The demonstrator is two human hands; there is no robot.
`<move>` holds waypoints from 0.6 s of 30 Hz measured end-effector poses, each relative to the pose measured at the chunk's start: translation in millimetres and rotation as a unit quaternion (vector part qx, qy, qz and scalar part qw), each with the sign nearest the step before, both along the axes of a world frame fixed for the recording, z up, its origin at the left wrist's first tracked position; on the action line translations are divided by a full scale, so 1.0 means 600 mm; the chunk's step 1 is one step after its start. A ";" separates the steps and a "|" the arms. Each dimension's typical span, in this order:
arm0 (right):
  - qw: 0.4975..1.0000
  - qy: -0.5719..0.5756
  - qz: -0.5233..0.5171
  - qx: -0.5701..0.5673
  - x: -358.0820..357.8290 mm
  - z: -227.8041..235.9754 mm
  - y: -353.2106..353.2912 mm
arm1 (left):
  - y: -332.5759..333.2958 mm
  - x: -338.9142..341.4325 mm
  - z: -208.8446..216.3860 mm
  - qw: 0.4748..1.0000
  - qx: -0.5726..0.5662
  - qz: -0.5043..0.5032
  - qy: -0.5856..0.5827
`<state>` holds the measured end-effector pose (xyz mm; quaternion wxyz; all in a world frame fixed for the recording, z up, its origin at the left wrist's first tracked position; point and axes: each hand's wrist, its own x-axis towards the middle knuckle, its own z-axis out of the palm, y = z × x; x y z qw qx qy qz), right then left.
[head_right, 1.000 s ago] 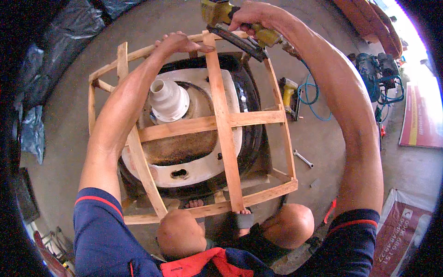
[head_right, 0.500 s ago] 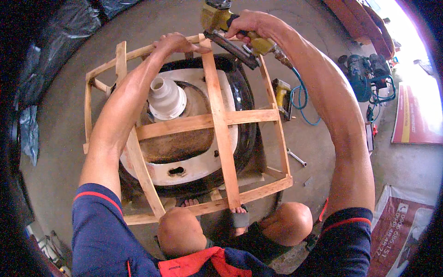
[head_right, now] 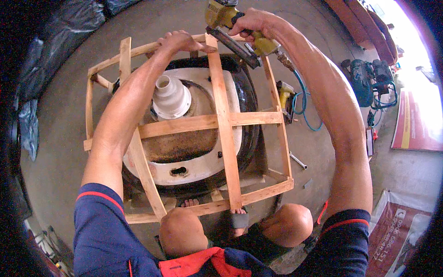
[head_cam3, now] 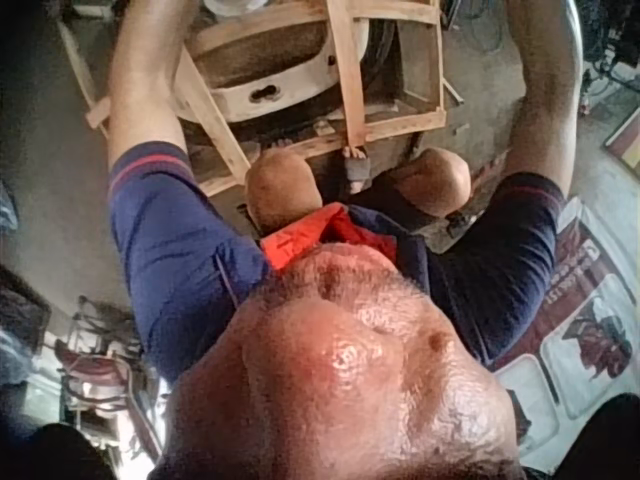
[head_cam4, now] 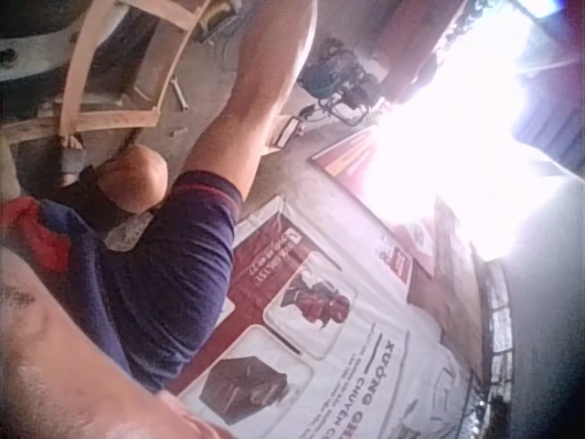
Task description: The person assembles a wooden frame around a large ceramic jar using a pneumatic nail gun and a hammer. They position wooden slats, drive nails into the joints, and occasionally tap pieces into place.
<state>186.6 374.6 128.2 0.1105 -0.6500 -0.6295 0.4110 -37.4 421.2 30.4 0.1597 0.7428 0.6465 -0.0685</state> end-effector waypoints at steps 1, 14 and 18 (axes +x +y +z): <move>1.000 0.017 -0.001 -0.004 -0.003 0.001 -0.001 | 0.007 0.000 0.001 1.000 -0.010 0.004 0.016; 0.995 -0.004 -0.043 0.089 0.023 -0.015 -0.039 | 0.044 -0.094 0.019 0.983 0.060 -0.101 -0.141; 0.991 -0.047 -0.102 0.072 0.071 0.034 -0.125 | -0.018 -0.227 0.122 0.896 0.246 -0.008 -0.369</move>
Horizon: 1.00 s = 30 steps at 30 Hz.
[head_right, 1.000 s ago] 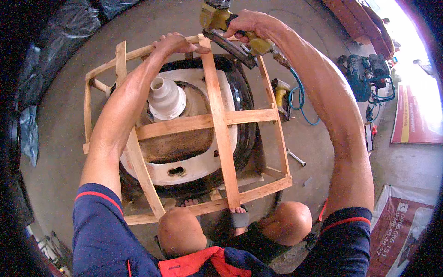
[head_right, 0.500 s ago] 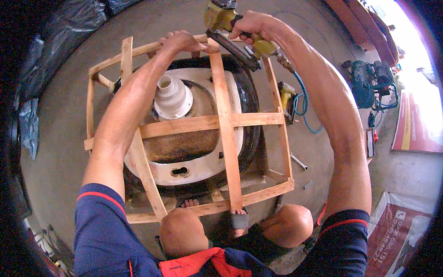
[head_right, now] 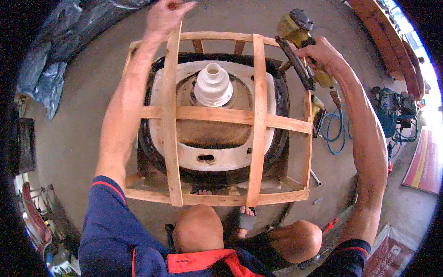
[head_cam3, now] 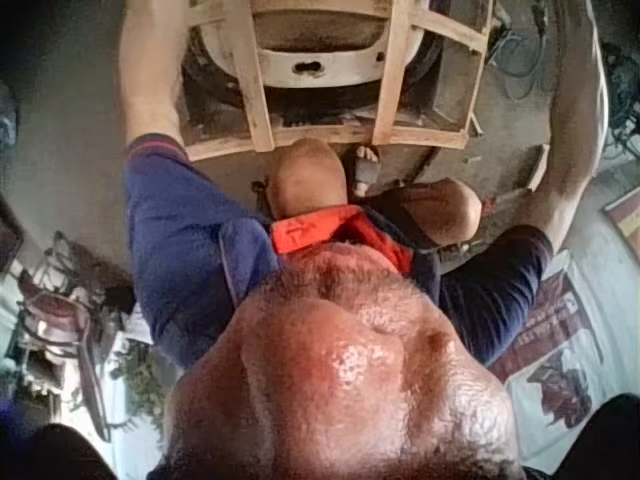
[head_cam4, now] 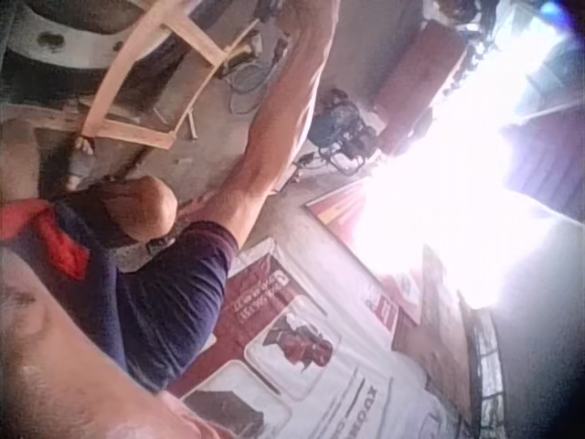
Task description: The person assembles a wooden frame around a large ceramic jar using a pneumatic nail gun and a hammer. They position wooden slats, drive nails into the joints, and occasionally tap pieces into place.
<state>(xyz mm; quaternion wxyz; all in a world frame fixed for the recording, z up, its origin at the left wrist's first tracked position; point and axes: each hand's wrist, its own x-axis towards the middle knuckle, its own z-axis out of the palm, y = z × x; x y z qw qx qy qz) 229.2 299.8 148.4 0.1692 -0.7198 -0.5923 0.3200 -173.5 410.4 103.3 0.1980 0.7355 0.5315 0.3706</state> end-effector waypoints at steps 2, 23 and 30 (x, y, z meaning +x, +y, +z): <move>0.999 0.013 0.044 0.002 -0.043 0.000 0.013 | 0.017 -0.158 -0.077 0.992 -0.047 0.095 0.063; 0.996 -0.050 0.069 0.036 -0.273 0.073 0.072 | -0.024 -0.156 -0.057 0.918 -0.276 -0.036 0.284; 0.991 0.021 0.134 -0.016 -0.348 -0.005 0.107 | -0.030 -0.203 -0.115 0.884 -0.265 -0.017 0.385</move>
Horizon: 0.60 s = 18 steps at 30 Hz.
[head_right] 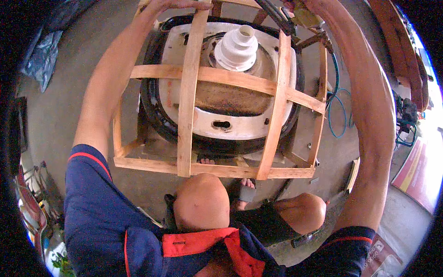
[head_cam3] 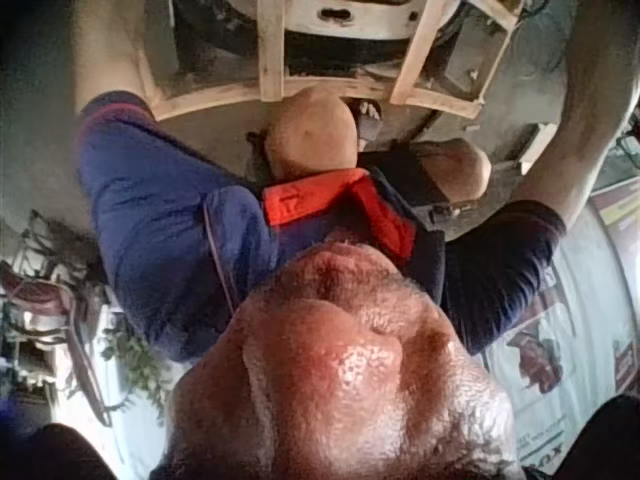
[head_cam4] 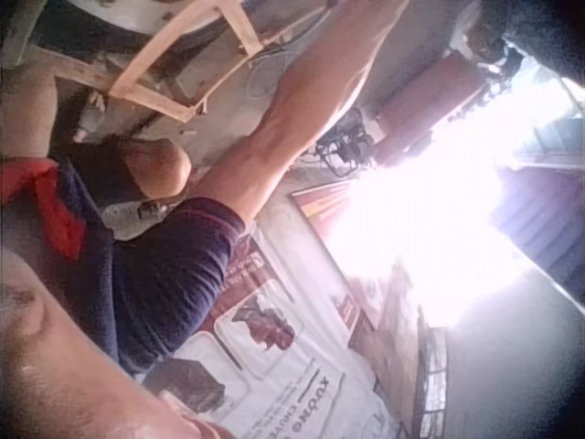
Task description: The person assembles a wooden frame around a large ceramic jar using a pneumatic nail gun and a hammer. They position wooden slats, drive nails into the joints, and occasionally tap pieces into place.
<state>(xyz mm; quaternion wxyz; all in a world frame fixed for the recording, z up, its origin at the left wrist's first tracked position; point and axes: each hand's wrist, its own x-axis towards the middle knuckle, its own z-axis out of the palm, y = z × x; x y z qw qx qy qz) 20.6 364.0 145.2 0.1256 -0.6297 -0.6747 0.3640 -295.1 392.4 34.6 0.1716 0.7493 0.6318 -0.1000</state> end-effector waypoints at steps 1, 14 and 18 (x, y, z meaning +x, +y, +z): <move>1.000 -0.005 -0.022 0.004 0.009 0.016 0.000 | 0.012 0.021 0.004 1.000 0.018 0.008 -0.001; 1.000 -0.027 -0.008 -0.003 -0.031 0.031 0.053 | 0.030 0.049 -0.025 0.990 0.116 0.040 -0.067; 0.996 -0.090 0.006 0.022 -0.074 0.040 0.046 | 0.044 0.044 -0.031 0.994 0.094 0.048 -0.025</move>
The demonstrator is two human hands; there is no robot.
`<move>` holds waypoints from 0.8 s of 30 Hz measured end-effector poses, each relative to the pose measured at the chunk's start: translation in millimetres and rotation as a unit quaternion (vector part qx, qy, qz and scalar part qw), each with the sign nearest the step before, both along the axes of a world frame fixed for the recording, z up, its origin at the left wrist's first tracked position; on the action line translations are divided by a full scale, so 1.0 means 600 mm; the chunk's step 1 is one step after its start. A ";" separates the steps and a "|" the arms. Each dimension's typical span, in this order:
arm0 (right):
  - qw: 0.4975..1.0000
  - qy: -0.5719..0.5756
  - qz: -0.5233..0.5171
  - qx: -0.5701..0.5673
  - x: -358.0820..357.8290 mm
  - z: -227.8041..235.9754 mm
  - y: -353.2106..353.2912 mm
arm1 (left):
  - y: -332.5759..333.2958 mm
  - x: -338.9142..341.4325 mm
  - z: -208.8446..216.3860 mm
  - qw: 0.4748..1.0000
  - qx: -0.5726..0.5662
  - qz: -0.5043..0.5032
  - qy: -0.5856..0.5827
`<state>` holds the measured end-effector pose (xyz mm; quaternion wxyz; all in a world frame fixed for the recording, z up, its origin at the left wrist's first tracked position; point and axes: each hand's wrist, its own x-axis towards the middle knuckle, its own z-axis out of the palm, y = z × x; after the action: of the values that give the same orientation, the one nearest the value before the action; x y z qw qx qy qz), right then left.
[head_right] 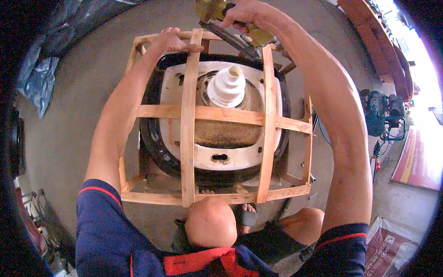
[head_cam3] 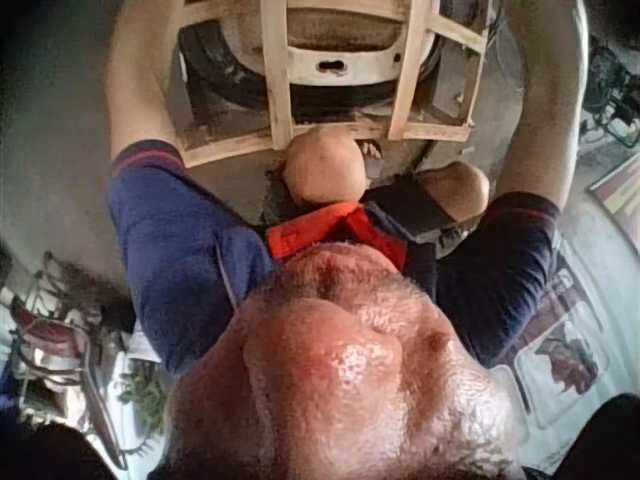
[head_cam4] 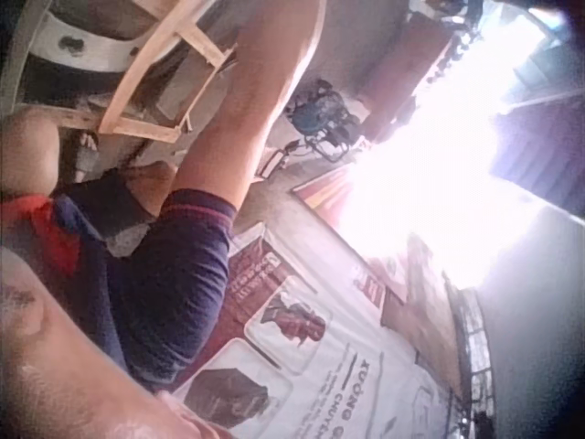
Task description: The person assembles a wooden frame around a large ceramic jar using a pneumatic nail gun and a hammer. They position wooden slats, drive nails into the joints, and occasionally tap pieces into place.
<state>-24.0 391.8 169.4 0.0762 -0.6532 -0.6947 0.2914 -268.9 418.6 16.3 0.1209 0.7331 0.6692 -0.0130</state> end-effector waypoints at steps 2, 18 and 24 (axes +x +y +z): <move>0.999 -0.016 0.041 -0.013 0.008 -0.009 0.017 | 0.006 0.012 0.000 1.000 0.001 0.012 0.004; 0.986 0.028 -0.029 -0.162 -0.007 -0.054 0.058 | -0.004 0.027 0.021 0.997 0.024 -0.073 0.015; 0.994 0.050 0.076 -0.055 -0.018 -0.074 0.074 | 0.020 0.009 0.000 0.996 0.042 -0.055 0.050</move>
<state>-34.9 436.2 125.0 0.0524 -0.5861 -0.7205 0.3670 -263.5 430.3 16.1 0.0556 0.7718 0.6329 -0.0279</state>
